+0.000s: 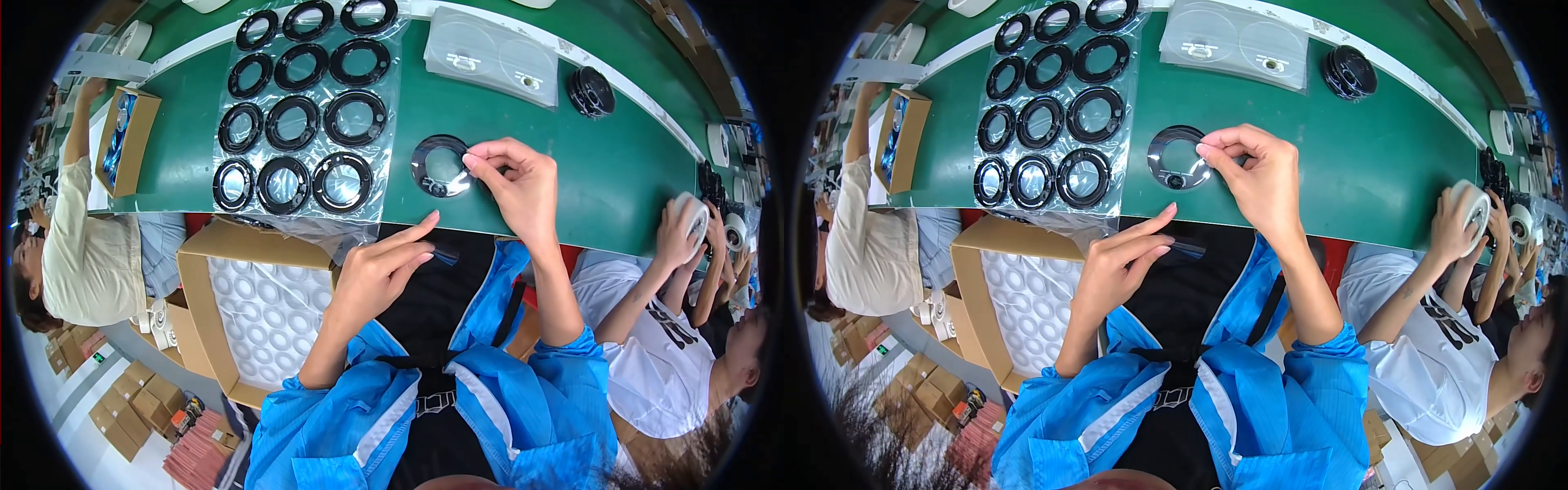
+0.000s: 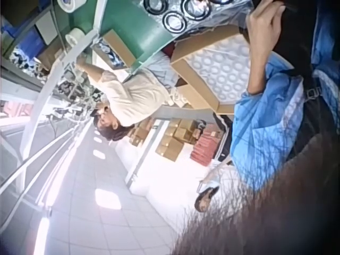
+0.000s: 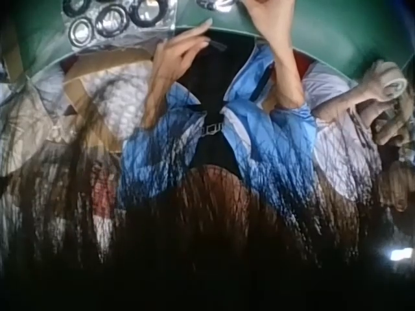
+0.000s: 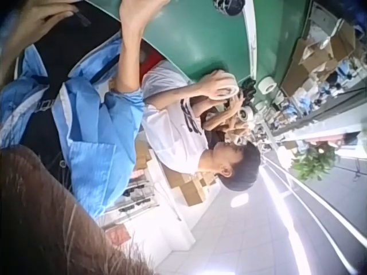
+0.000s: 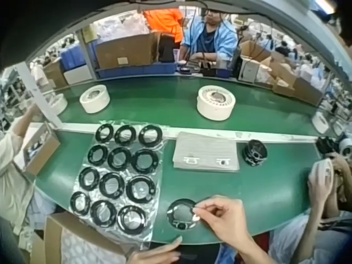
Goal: Placing circular electronic components into individual plastic bags on an assembly line.
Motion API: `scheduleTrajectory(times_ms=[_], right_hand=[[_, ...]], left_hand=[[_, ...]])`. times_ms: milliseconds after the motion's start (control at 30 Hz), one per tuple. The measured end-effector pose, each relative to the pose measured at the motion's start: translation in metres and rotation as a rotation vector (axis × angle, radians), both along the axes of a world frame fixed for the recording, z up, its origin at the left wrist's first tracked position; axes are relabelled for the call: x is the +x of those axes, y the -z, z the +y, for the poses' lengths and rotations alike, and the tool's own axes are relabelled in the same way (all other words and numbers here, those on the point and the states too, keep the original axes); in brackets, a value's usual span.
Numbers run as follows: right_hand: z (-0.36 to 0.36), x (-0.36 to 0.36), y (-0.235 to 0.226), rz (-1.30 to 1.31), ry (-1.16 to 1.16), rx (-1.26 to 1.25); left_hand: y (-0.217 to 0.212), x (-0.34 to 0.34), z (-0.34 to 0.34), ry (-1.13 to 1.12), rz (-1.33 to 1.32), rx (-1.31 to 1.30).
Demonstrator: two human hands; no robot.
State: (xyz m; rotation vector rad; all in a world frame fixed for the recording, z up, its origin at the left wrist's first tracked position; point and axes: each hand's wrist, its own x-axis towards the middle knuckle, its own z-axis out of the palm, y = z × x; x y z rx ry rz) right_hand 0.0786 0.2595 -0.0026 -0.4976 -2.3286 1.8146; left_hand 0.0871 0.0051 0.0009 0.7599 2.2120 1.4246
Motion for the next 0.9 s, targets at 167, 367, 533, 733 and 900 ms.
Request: scheduleTrajectory(times_ms=[167,367,533,733,900], right_hand=[[-0.005,0.003,-0.016,0.028,-0.027,0.209],[0.005,0.033,-0.030,0.209,-0.012,0.811],[0.013,0.039,-0.037,-0.025,-0.114,0.992],[0.000,0.017,-0.058,0.152,-0.089,0.801],[-0.034,0.002,-0.032,0.150,-0.263,0.914]], left_hand=[[0.000,0.000,-0.001,0.018,0.049,0.030],[0.024,0.024,-0.035,0.160,-0.130,0.220],[0.101,0.030,-0.114,-0.235,-0.816,-0.045],[0.127,-0.058,-0.191,-0.389,-0.811,-0.173],[0.206,-0.104,-0.221,-0.520,-0.025,-0.294]])
